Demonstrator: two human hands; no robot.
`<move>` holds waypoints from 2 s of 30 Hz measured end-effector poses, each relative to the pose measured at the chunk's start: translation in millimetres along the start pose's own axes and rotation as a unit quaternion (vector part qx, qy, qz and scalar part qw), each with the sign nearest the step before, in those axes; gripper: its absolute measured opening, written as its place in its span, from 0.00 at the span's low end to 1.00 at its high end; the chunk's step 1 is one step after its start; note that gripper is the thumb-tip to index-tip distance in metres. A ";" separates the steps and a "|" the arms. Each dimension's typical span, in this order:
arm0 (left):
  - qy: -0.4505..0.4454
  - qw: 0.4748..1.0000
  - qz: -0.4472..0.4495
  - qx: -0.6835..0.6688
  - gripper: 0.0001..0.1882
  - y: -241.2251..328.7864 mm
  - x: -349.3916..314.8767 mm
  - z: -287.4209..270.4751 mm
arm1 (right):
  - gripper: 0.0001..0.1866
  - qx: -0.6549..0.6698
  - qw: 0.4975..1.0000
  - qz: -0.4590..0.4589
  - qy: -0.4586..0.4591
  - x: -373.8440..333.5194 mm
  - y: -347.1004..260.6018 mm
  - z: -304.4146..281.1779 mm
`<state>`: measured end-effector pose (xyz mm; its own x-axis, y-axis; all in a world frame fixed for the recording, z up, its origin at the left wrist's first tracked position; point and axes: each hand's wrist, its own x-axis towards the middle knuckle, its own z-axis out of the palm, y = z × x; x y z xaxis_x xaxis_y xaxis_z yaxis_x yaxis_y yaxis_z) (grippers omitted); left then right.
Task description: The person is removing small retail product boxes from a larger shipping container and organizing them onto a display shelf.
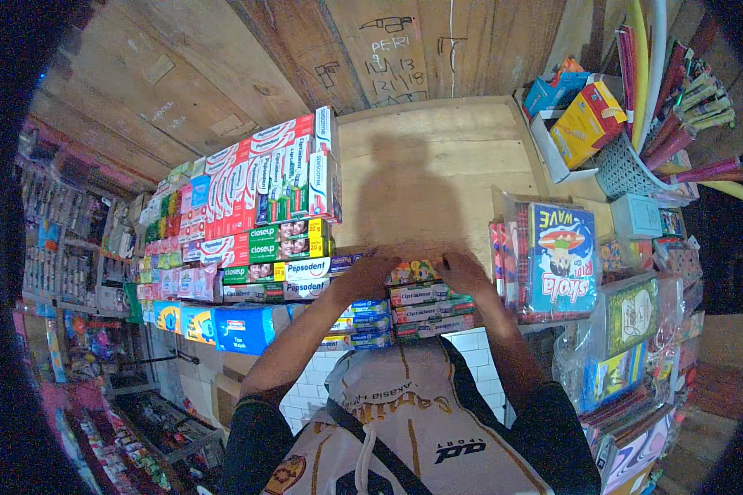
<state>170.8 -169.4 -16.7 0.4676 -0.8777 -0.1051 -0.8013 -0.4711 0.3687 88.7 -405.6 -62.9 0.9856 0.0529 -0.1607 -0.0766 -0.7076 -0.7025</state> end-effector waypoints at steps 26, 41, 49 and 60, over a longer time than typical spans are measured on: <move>-0.087 0.969 -0.084 -0.213 0.25 16.1 15.1 -11.1 | 0.38 -0.111 0.985 -0.109 0.075 -105.7 -53.1 14.0; -0.045 0.974 -0.036 -0.218 0.24 -0.3 19.2 26.9 | 0.38 -0.068 0.979 -0.157 0.111 -99.2 -47.6 9.4; -0.047 0.981 -0.052 -0.182 0.27 -4.6 17.3 28.3 | 0.42 -0.099 0.981 -0.142 0.093 -101.4 -55.8 3.9; 0.126 0.958 -0.044 -0.252 0.24 34.4 -34.6 -26.3 | 0.41 -0.051 0.986 -0.022 0.156 -100.2 -87.8 15.7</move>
<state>136.9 -152.9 23.8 0.6516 -0.7571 0.0464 -0.5018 -0.3843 0.7749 -5.7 -337.7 4.0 0.9874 -0.1227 0.1000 -0.0331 -0.7778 -0.6276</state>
